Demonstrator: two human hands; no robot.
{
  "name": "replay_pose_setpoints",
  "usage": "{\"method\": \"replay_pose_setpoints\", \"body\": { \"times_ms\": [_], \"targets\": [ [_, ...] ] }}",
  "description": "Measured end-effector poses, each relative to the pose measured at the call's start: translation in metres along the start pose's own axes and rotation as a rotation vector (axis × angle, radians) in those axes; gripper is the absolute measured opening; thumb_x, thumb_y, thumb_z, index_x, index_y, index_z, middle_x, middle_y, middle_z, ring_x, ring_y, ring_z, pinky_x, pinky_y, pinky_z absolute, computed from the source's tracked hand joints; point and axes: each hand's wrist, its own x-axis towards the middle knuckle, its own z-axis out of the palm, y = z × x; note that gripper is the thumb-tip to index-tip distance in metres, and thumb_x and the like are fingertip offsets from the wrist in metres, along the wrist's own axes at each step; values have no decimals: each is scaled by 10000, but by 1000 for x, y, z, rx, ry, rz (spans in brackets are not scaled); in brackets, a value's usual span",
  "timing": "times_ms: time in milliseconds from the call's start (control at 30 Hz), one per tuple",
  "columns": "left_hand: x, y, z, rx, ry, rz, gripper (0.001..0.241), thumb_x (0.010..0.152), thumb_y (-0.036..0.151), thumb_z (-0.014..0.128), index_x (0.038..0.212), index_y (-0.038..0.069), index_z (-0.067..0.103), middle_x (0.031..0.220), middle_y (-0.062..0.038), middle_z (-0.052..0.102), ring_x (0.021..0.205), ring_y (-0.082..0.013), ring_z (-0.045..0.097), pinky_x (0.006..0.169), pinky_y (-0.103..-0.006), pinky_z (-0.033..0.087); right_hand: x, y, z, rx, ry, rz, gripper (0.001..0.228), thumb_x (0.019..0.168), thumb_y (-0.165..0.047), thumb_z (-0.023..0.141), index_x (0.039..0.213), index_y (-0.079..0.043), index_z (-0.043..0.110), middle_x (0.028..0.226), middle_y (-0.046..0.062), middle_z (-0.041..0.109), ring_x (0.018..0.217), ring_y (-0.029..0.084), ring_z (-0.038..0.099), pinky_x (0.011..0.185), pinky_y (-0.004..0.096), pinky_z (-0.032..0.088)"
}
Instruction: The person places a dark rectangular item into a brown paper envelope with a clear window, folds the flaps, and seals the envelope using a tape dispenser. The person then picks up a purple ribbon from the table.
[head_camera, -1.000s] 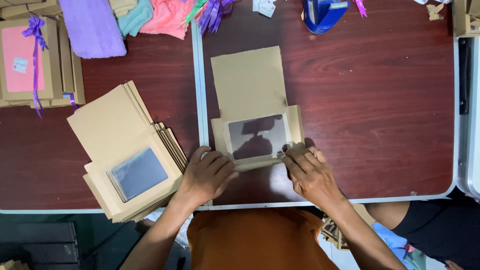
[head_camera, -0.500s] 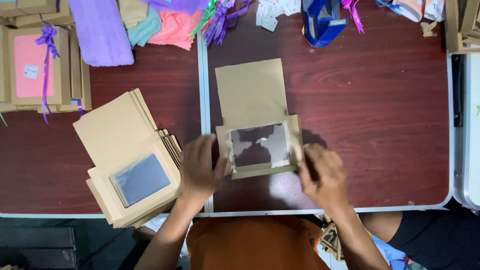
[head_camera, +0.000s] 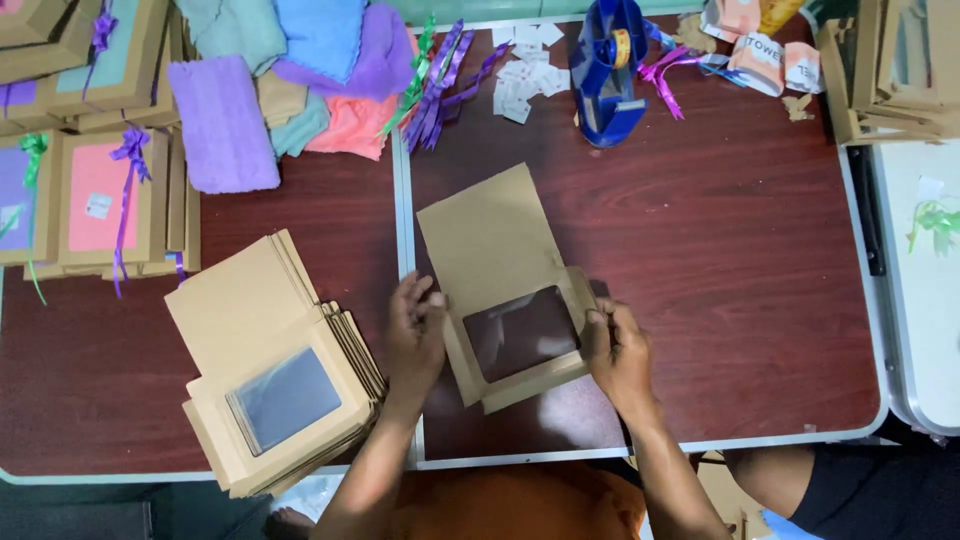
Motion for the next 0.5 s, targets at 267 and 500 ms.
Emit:
{"method": "replay_pose_setpoints", "body": {
  "times_ms": [267, 500],
  "targets": [
    [-1, 23, -7, -322, 54, -71, 833, 1025, 476, 544, 1584, -52, 223, 1475, -279, 525, 1143, -274, 616, 662, -285, 520, 0, 3, -5, 267, 11, 61, 146, 998, -67, 633, 1092, -12, 730, 506, 73, 644, 491, 129, 598, 555, 296, 522],
    [8, -9, -13, -70, -184, -133, 385, 834, 396, 863, 1005, 58, 797, 786, -150, 739, 699, -265, 727, 567, -383, 576, 19, -14, -10, 263, -98, 109, 145, 937, -50, 714, 1069, -31, 772, 556, 93, 634, 562, 115, 573, 547, 310, 508]
  ]
}}
